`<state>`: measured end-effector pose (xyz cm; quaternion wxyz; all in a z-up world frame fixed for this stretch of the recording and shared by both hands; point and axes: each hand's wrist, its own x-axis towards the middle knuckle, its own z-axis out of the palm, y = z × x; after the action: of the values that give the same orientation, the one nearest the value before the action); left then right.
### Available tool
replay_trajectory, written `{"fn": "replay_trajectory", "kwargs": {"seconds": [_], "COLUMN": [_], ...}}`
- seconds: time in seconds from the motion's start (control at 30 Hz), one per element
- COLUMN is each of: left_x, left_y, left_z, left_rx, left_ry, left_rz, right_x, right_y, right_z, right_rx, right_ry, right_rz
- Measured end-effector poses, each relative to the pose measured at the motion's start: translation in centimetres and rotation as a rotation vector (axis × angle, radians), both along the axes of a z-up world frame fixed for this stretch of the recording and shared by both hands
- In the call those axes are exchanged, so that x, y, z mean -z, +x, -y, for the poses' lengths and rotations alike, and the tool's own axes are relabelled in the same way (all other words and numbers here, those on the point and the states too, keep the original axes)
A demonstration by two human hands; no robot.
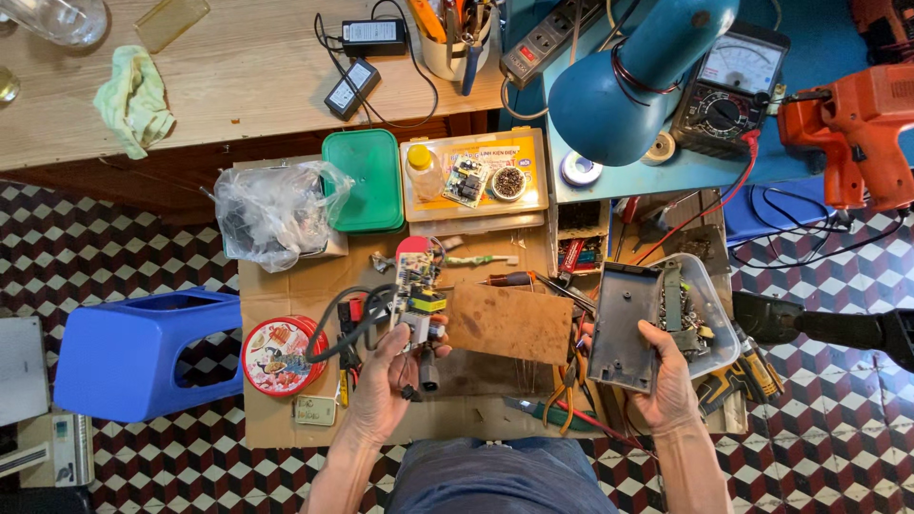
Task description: The person works at a cluttered workbench, handling a small circuit board and wires. They use pliers to strip wire insulation and a soldering iron to solder connections on the board. The person repeatedly inspects the board and adjusts components while working.
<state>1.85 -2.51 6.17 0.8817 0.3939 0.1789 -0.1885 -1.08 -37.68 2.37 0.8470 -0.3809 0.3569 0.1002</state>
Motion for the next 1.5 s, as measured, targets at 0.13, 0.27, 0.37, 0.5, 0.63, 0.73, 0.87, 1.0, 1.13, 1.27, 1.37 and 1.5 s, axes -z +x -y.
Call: {"fn": "replay_trajectory", "kwargs": {"seconds": [0.13, 0.27, 0.37, 0.5, 0.63, 0.73, 0.87, 1.0, 1.13, 1.27, 1.37, 1.5], "left_x": [-0.8, -1.4, -1.6, -1.6, -1.3, -1.2, -0.8, 0.9, 3.4, 5.8, 6.8, 6.7], "left_y": [-0.4, -1.1, -1.5, -1.6, -1.5, -1.6, -1.9, -1.0, 0.7, 0.9, 0.8, 0.6], "left_z": [-2.5, -3.9, -4.2, -3.5, -1.6, 0.5, 3.6, 5.9, 7.1, 7.8, 7.1, 5.4], "left_rx": [-0.035, -0.11, -0.128, -0.097, 0.005, 0.128, 0.26, 0.346, 0.418, 0.396, 0.357, 0.465], "left_ry": [0.009, 0.042, 0.078, 0.049, 0.037, 0.074, 0.042, -0.031, -0.07, -0.095, 0.075, 0.581], "left_rz": [-0.014, -0.02, -0.019, -0.041, 0.017, -0.013, -0.076, -0.142, -0.186, -0.247, -0.288, -0.235], "right_x": [3.0, 4.9, 5.7, 5.5, 4.6, 3.8, 3.2, 3.6, 4.5, 5.2, 5.4, 4.8], "right_y": [-1.4, -2.6, -3.1, -2.8, -2.2, -1.9, -1.8, -2.0, -1.9, -2.4, -2.1, -2.2], "right_z": [1.0, 1.2, 1.0, 0.8, 0.5, 0.2, 0.1, 0.7, 1.5, 2.3, 2.6, 2.6], "right_rx": [-0.023, 0.004, -0.002, 0.03, 0.034, 0.039, 0.09, 0.156, 0.159, 0.157, 0.147, 0.144], "right_ry": [-0.35, -0.403, -0.36, -0.338, -0.341, -0.341, -0.308, -0.293, -0.309, -0.344, -0.353, -0.394], "right_rz": [0.04, 0.022, 0.016, 0.01, 0.029, 0.023, 0.033, 0.051, 0.041, 0.046, 0.059, -0.005]}}
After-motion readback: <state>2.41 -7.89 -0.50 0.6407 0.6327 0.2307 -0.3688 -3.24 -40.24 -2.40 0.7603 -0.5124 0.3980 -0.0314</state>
